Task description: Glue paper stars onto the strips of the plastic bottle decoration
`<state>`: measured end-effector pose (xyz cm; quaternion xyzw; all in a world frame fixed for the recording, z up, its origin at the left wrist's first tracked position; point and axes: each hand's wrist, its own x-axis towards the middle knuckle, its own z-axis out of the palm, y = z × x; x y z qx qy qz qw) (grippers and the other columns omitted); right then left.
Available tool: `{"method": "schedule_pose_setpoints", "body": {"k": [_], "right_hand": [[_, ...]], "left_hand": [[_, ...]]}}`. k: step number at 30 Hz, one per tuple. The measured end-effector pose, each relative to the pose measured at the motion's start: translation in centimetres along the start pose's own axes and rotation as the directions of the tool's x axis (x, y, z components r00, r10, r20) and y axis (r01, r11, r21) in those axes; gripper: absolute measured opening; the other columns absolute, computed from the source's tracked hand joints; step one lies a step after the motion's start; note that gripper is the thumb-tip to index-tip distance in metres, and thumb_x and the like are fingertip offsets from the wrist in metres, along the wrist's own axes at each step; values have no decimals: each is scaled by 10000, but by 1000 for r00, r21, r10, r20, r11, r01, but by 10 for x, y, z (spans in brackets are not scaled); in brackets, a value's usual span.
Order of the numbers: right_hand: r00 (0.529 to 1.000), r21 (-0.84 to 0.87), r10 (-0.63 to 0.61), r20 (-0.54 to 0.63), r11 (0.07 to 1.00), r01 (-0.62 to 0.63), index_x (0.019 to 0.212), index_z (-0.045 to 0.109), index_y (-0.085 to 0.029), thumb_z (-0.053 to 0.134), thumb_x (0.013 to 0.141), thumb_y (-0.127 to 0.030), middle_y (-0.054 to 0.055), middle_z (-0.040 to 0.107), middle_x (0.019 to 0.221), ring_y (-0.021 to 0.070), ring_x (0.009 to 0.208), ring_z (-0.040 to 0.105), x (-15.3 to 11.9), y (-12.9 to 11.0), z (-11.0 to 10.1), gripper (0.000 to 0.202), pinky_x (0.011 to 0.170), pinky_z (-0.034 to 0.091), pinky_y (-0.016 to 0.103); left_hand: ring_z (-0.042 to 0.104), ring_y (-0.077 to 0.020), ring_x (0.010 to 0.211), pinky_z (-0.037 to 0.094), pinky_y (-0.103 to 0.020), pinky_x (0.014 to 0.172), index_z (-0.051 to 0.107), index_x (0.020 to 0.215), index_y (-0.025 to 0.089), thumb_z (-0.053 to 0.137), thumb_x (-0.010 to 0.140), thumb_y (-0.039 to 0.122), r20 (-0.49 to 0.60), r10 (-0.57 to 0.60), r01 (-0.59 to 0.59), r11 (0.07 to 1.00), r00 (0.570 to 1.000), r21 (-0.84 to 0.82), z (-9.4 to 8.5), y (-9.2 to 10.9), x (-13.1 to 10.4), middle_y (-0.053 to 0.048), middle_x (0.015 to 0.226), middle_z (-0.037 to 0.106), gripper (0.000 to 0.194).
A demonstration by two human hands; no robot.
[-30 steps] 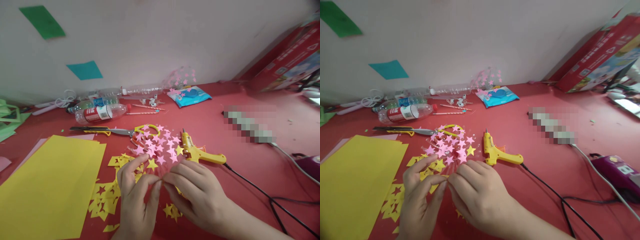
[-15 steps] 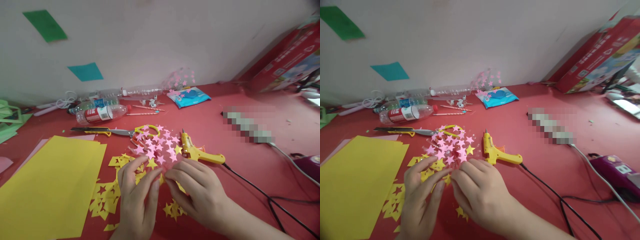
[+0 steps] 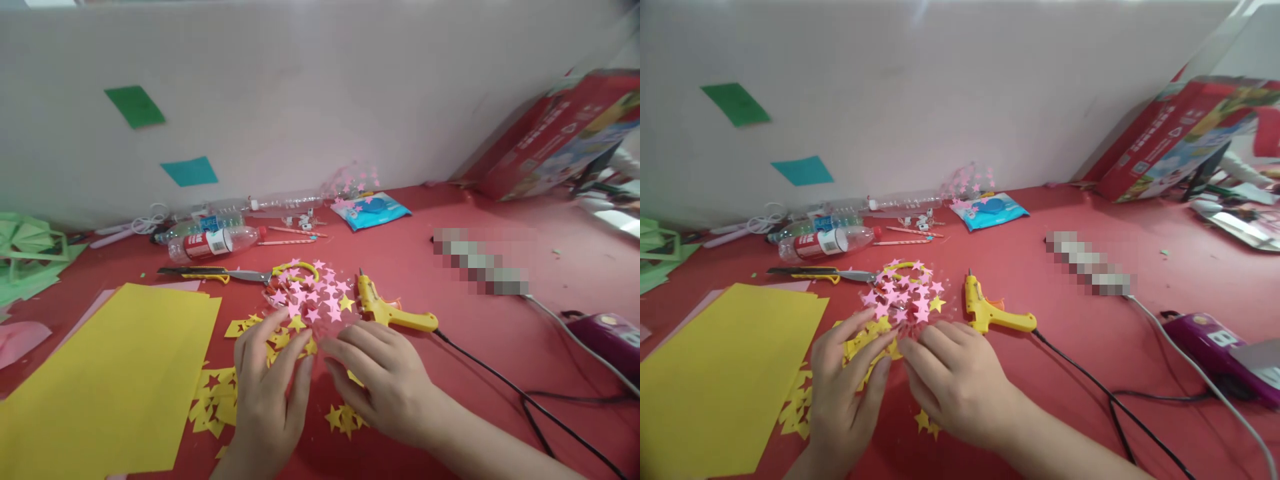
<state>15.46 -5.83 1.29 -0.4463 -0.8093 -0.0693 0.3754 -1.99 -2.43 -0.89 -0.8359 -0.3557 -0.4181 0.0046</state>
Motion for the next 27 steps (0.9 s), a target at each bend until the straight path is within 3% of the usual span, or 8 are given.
{"method": "schedule_pose_setpoints", "body": {"k": [2,5,7,12,16,22,25,27], "right_hand": [[999,8,13,-48,1000,-12,1103,537,-140,472,887,-123,22,595,713,143,599,504,-1,-1,-2,225,542,416,266],[980,54,39,-195,998,-29,1344,349,-135,465,869,-80,7,587,749,124,601,508,-1,1,-5,492,556,435,247],[971,44,30,-237,999,-21,1374,311,-141,464,868,-77,2,575,752,117,597,506,-1,2,-5,533,559,433,239],[986,-50,-53,-159,998,45,1100,562,-149,467,885,-103,28,587,755,136,657,540,0,5,-1,239,589,431,255],[973,-9,-47,-226,999,46,993,608,-134,468,870,-80,49,592,775,138,670,548,0,9,1,194,596,440,258],[933,107,102,-344,992,-69,894,622,-172,448,861,-96,15,550,720,118,629,510,11,17,-18,192,586,422,243],[947,233,193,-257,963,-133,778,607,-177,441,790,-81,-1,562,700,107,621,508,17,19,-36,192,586,407,234],[988,273,157,-9,951,-148,753,610,-172,452,735,-60,-8,585,706,96,619,512,17,20,-45,194,586,395,223]], "left_hand": [[488,-246,1114,408,-393,932,587,1150,206,516,858,112,-9,-6,6,1000,1000,-5,-1,0,1,-122,1269,479,315],[494,-238,1122,410,-384,943,542,1197,181,520,857,101,-46,-13,11,999,999,-42,-1,0,2,-128,1236,502,350],[496,-241,1139,401,-389,963,509,1218,159,529,855,101,-86,-19,13,997,996,-70,-1,0,2,-134,1205,523,368],[517,-221,1096,417,-384,945,538,1042,179,530,865,128,-203,-94,67,988,975,-138,0,-8,4,-108,1137,541,185],[521,-212,1052,421,-386,909,513,886,197,517,883,170,-264,-172,134,979,949,-157,-2,-18,6,-77,1045,540,28],[508,-185,853,410,-358,776,463,697,204,414,929,218,-296,-153,119,984,943,-130,-9,-30,5,-46,873,512,237],[489,-186,818,406,-363,774,466,691,208,489,896,225,-320,-125,101,991,939,-89,-11,-32,6,-31,820,490,206],[495,-203,879,411,-385,821,478,757,212,552,855,212,-357,-102,77,994,929,-82,-12,-30,7,-39,861,500,123]]}}
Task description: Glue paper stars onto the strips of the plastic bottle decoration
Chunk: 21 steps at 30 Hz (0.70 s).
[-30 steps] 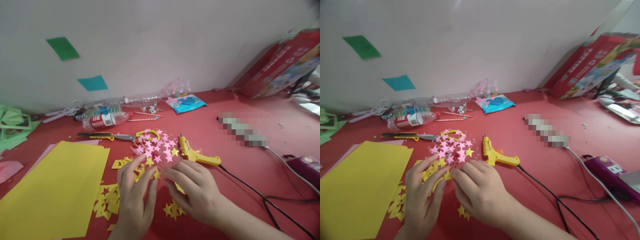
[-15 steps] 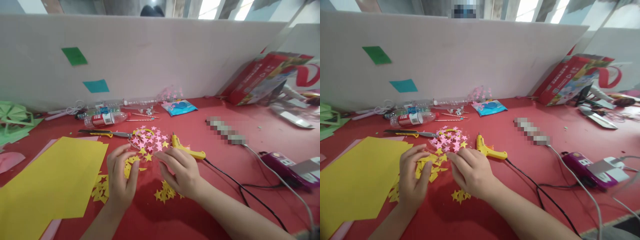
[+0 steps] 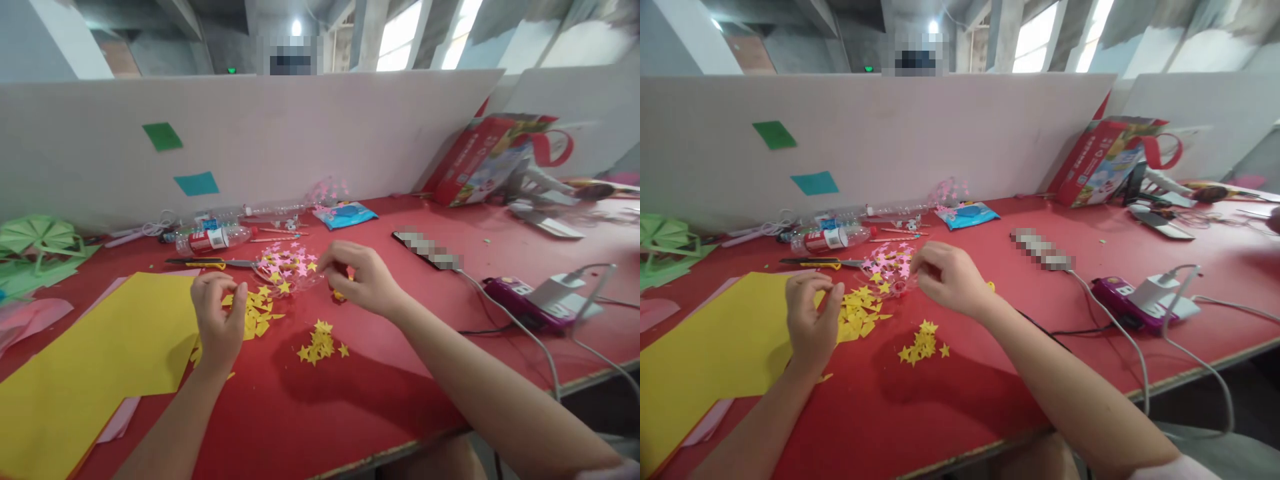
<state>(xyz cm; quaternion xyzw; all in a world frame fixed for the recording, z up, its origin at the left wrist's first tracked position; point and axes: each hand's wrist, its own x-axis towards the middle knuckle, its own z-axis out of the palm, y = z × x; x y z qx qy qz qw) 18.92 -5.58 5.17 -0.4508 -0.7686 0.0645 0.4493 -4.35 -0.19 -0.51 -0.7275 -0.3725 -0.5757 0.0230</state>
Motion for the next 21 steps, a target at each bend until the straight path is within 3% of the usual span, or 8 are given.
{"method": "schedule_pose_setpoints", "body": {"k": [1,3,5,11,16,21], "right_hand": [[985,-26,16,171,1000,-12,761,618,-172,467,727,-57,-10,602,718,92,623,518,-2,0,-3,193,589,387,219],[883,-140,80,463,990,-16,792,641,-177,520,740,-72,-13,627,730,91,624,525,-8,2,-2,169,586,365,217],[794,-252,144,591,968,12,814,656,-183,576,760,-103,-5,638,731,101,622,527,-17,7,3,126,575,338,226],[779,-285,112,617,954,88,818,644,-158,604,781,-129,30,632,788,124,642,528,-37,17,19,62,554,267,252],[790,-209,-51,611,952,223,868,643,-161,573,848,-211,22,608,820,96,608,493,-46,6,34,88,546,259,253],[776,-207,-133,616,924,322,907,653,-160,535,875,-210,28,602,847,106,625,508,-55,3,49,133,549,280,267]], "left_hand": [[496,-211,909,413,-395,840,483,802,213,568,838,199,-12,17,-17,1000,1000,-8,0,2,0,-47,889,506,93],[498,-222,941,422,-407,852,489,884,210,572,819,171,-11,54,-55,998,998,-22,0,5,0,-62,924,514,112],[500,-222,937,434,-403,837,497,927,206,562,815,152,5,82,-82,996,997,-17,0,8,0,-66,928,518,140],[536,-186,844,463,-354,755,526,899,203,541,821,127,100,94,-85,993,991,-87,-3,26,-7,-42,868,544,110],[524,-144,690,457,-296,653,535,818,201,523,808,59,311,258,-203,959,915,-197,-3,46,-12,-12,724,559,143],[514,-138,657,448,-282,626,538,779,203,497,840,109,379,146,-79,979,914,-187,0,44,-14,-7,696,555,119]]}}
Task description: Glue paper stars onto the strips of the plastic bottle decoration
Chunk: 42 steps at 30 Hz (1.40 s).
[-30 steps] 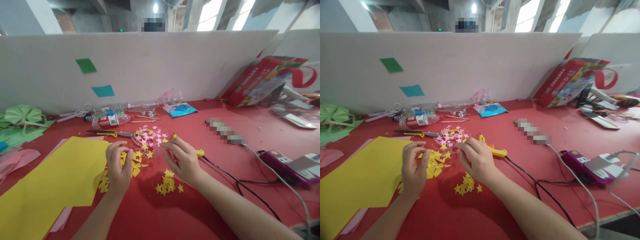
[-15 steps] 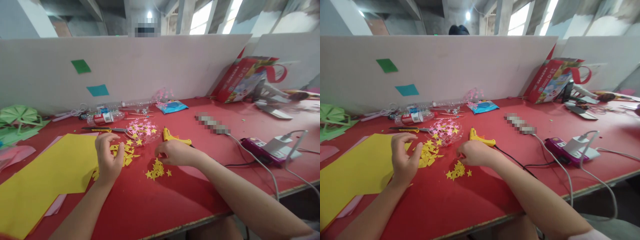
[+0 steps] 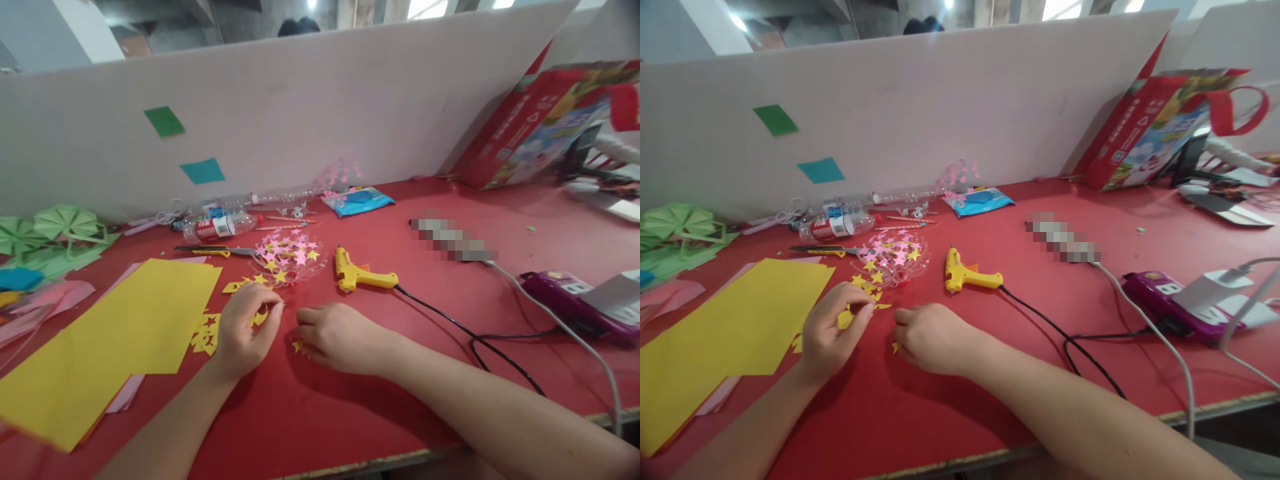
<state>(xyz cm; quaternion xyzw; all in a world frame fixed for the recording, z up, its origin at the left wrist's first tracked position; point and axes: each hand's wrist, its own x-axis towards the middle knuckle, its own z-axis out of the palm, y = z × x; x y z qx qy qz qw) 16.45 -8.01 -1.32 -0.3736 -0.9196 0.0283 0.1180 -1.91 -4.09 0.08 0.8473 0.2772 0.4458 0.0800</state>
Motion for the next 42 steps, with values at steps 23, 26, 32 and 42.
{"method": "schedule_pose_setpoints", "body": {"k": [23,26,32,42], "right_hand": [[906,383,161,-391,924,1,811,528,-186,549,799,-91,4,565,775,110,664,513,-3,4,-14,99,592,381,215],[905,421,181,-385,907,-2,783,519,-187,547,782,-82,0,555,764,109,660,507,-2,2,-12,109,593,383,218],[899,618,336,-281,780,-98,734,497,-193,569,704,-38,-29,533,737,95,655,503,1,1,-15,174,601,401,209],[869,773,443,-222,623,-121,726,496,-192,533,713,-69,-40,530,699,89,619,508,1,-2,-21,129,583,433,211]], "left_hand": [[513,-111,587,403,-233,571,558,762,179,467,871,171,260,3,13,998,965,-60,7,-1,-7,17,649,568,142],[507,-111,592,398,-236,573,550,745,175,460,870,154,264,12,5,998,964,-65,7,-1,-6,11,652,569,156],[475,-106,583,374,-236,561,538,742,178,457,869,115,247,69,-51,995,967,-80,6,2,-5,15,638,549,164],[460,-101,566,363,-232,559,548,725,182,485,863,134,183,52,-42,997,982,-60,8,5,-5,27,611,527,159]]}}
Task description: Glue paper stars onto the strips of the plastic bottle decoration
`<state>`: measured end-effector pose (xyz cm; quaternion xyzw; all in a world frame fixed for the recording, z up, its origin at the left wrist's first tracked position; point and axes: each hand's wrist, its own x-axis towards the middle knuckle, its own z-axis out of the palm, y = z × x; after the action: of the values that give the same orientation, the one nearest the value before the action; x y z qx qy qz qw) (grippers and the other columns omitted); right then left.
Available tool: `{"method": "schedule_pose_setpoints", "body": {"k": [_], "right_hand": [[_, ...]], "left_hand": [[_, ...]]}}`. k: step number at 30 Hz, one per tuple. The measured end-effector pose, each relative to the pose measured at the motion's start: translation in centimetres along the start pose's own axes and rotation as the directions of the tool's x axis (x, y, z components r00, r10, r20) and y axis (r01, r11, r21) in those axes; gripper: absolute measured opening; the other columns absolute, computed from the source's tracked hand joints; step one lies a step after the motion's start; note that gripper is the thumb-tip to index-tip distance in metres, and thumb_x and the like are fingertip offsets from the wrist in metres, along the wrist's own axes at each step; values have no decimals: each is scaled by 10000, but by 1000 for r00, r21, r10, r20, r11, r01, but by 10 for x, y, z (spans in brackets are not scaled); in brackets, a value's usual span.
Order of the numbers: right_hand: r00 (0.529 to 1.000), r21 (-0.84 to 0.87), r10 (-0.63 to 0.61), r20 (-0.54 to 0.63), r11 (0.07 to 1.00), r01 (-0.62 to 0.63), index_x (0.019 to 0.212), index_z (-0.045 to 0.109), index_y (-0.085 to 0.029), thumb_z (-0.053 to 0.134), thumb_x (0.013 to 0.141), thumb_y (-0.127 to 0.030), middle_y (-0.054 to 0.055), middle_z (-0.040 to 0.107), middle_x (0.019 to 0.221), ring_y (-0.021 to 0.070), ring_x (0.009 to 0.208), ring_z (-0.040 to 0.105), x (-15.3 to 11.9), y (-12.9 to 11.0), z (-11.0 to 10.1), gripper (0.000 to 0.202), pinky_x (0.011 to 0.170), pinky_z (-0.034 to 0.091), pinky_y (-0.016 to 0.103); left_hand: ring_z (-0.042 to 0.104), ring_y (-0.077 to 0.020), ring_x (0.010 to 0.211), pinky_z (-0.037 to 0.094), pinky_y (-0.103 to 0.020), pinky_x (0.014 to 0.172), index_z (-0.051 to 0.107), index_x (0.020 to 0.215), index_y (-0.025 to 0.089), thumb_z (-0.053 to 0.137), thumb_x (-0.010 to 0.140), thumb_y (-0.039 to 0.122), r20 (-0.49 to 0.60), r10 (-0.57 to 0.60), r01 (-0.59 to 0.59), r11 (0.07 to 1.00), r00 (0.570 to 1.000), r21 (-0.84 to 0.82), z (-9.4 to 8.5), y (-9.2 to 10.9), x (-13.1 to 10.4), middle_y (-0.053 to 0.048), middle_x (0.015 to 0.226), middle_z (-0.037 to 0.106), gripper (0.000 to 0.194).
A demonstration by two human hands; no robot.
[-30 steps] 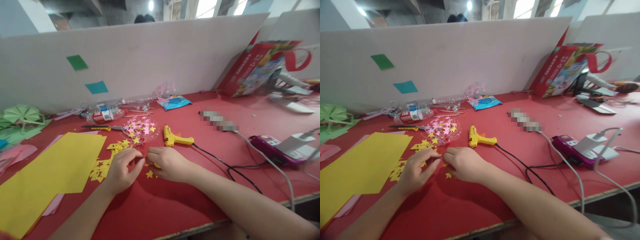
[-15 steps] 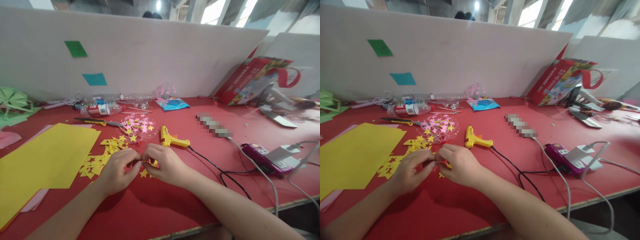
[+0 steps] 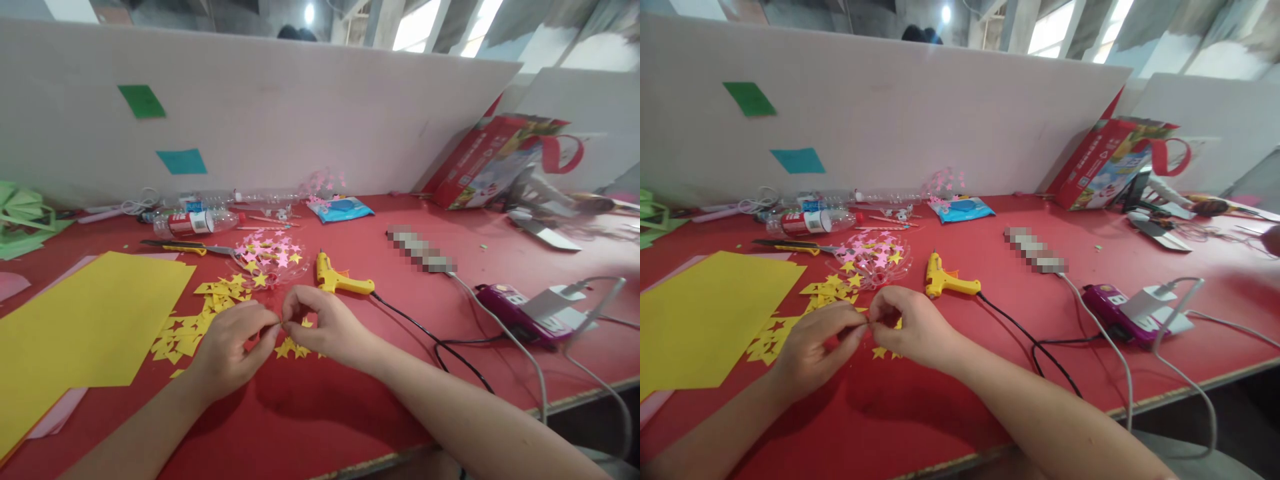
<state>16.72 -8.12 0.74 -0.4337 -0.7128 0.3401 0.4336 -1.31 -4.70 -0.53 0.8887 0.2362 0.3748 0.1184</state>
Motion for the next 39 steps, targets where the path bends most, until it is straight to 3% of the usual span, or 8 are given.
{"method": "schedule_pose_setpoints", "body": {"k": [6,10,15,22,29,33,36,39], "right_hand": [[860,-416,-511,-10,784,461,802,534,-184,472,868,-114,47,584,828,140,756,537,-3,3,-2,114,664,463,260],[814,-512,-580,32,690,512,835,564,-192,443,899,-114,46,595,827,135,727,539,-4,3,-2,157,648,463,255],[799,-475,-598,61,687,551,842,572,-181,459,864,-95,55,602,838,139,729,534,-4,1,-4,144,653,464,266],[954,-293,-300,-33,915,277,826,556,-183,534,832,-181,18,565,770,135,711,526,-3,1,-6,22,643,451,264],[970,-202,-242,-6,951,236,727,544,-193,515,866,-183,-14,561,706,107,659,535,-2,-3,-6,143,620,437,235],[964,-520,-258,-57,832,192,832,582,-181,456,853,-151,46,615,828,158,781,563,5,3,-31,132,717,448,290],[990,-857,128,-60,501,-116,1048,592,-168,477,811,-145,104,617,1080,234,998,553,11,15,-56,264,824,422,339],[962,-895,273,-32,421,-149,1067,613,-140,594,691,-130,139,619,1102,294,1010,564,13,29,-69,377,792,421,357]], "left_hand": [[474,-93,536,374,-220,535,529,637,184,474,892,284,190,-343,392,804,920,-448,5,-1,-1,38,565,512,279],[490,-93,563,392,-217,556,602,731,191,510,884,325,304,-391,483,529,868,-698,9,-5,-5,36,597,562,223],[475,-85,551,381,-214,551,587,699,191,566,849,286,321,-405,497,473,856,-728,9,-6,-6,43,587,548,179],[481,-100,552,394,-237,566,551,614,189,541,824,237,228,-414,463,661,881,-590,2,4,2,33,565,519,216],[493,-98,559,404,-229,557,544,651,194,519,820,212,196,-401,439,715,895,-544,3,8,2,35,586,526,172],[466,-90,557,394,-225,561,529,643,197,515,835,187,22,-396,358,802,918,-479,-4,5,0,42,580,490,193],[485,-96,569,408,-234,577,547,677,204,511,852,194,-131,-399,304,840,908,-450,-10,-1,-3,37,596,502,179],[493,-104,555,425,-238,559,560,703,207,515,859,207,-218,-443,300,824,869,-480,-12,-7,-4,37,583,501,162]]}}
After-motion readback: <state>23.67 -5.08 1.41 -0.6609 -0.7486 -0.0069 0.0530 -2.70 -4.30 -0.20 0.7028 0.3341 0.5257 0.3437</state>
